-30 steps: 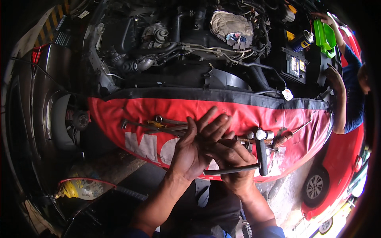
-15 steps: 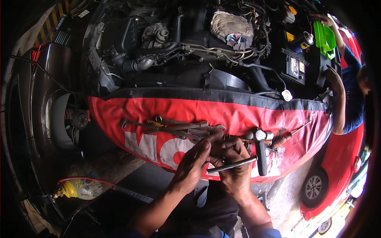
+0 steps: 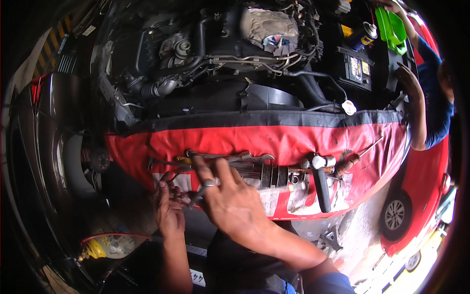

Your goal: The person works on a car engine by loosening components with a wrench, tapping a socket into place with a hammer, and extracting parts using a slide hammer.

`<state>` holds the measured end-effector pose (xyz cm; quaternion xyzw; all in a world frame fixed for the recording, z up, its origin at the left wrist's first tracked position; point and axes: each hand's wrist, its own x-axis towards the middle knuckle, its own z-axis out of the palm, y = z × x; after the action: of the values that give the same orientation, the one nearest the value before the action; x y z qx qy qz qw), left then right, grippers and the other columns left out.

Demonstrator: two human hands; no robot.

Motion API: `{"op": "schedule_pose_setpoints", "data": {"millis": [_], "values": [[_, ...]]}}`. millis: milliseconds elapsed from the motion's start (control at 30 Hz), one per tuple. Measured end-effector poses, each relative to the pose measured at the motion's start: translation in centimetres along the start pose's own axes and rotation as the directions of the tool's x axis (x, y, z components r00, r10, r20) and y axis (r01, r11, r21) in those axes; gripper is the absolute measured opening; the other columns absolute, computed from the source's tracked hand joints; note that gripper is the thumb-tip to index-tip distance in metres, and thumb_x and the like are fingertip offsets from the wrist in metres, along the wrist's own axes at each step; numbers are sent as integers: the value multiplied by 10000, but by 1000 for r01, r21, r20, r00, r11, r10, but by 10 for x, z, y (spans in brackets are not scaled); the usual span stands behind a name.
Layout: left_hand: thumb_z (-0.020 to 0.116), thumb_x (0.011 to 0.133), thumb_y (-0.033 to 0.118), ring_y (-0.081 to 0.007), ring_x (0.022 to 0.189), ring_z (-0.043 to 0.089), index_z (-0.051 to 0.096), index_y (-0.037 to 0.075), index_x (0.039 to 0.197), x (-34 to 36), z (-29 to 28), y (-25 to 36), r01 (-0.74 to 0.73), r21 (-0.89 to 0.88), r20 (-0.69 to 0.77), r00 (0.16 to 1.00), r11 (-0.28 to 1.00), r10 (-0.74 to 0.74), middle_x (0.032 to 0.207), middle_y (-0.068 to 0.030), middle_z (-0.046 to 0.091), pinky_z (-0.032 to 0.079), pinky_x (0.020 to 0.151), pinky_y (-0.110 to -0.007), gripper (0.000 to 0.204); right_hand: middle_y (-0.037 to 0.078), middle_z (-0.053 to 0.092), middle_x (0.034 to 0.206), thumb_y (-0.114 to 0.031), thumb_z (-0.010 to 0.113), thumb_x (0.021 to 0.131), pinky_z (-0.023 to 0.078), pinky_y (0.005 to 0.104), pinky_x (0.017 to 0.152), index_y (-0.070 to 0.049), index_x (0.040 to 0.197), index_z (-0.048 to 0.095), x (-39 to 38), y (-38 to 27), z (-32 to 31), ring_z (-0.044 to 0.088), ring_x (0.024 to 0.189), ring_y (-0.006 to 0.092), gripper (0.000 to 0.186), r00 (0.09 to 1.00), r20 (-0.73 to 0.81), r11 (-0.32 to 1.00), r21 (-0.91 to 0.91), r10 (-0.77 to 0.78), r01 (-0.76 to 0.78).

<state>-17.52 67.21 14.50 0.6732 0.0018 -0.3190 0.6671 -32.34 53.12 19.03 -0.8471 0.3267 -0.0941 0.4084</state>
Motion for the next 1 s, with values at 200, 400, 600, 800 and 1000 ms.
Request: {"op": "schedule_pose_setpoints", "data": {"millis": [200,400,600,800,1000], "values": [[645,1053,310,-91,806,544,627,-13,1333,18,-5,4,-72,-19,-10,997,997,72,947,9,600,448,731,-253,428,172,600,1169,-195,593,932,587,383,744,-20,1521,443,66,36,75,620,1003,320,632,992,-109,945,-325,-60,22],[700,1016,250,-98,818,589,649,-13,1331,34,16,-11,-38,99,-14,999,994,40,1003,-36,679,457,730,-253,413,158,622,1174,-168,567,920,509,418,858,-15,1240,642,82,68,113,578,1081,310,363,996,-65,960,-278,-57,37],[672,1033,250,-99,894,583,643,59,1284,60,34,-20,-13,140,74,997,990,3,1144,-30,687,446,811,-272,317,165,607,1204,-159,596,896,453,489,949,-48,1277,644,50,95,61,555,1146,331,400,975,-185,980,-177,-126,93],[649,1047,222,-126,816,617,649,15,1244,83,114,2,-42,179,232,973,983,-1,1072,-79,705,486,738,-277,286,132,670,1090,-71,670,752,508,442,907,-47,1196,668,-4,308,-182,632,1025,355,445,712,-673,835,-498,-199,-237],[574,1079,140,-123,756,632,642,-34,1170,55,291,21,-442,247,736,664,863,130,971,-95,681,530,681,-274,208,151,660,940,-242,629,1008,481,444,895,-27,976,710,-63,452,-271,606,974,352,231,650,-744,865,-215,156,-453]]}}
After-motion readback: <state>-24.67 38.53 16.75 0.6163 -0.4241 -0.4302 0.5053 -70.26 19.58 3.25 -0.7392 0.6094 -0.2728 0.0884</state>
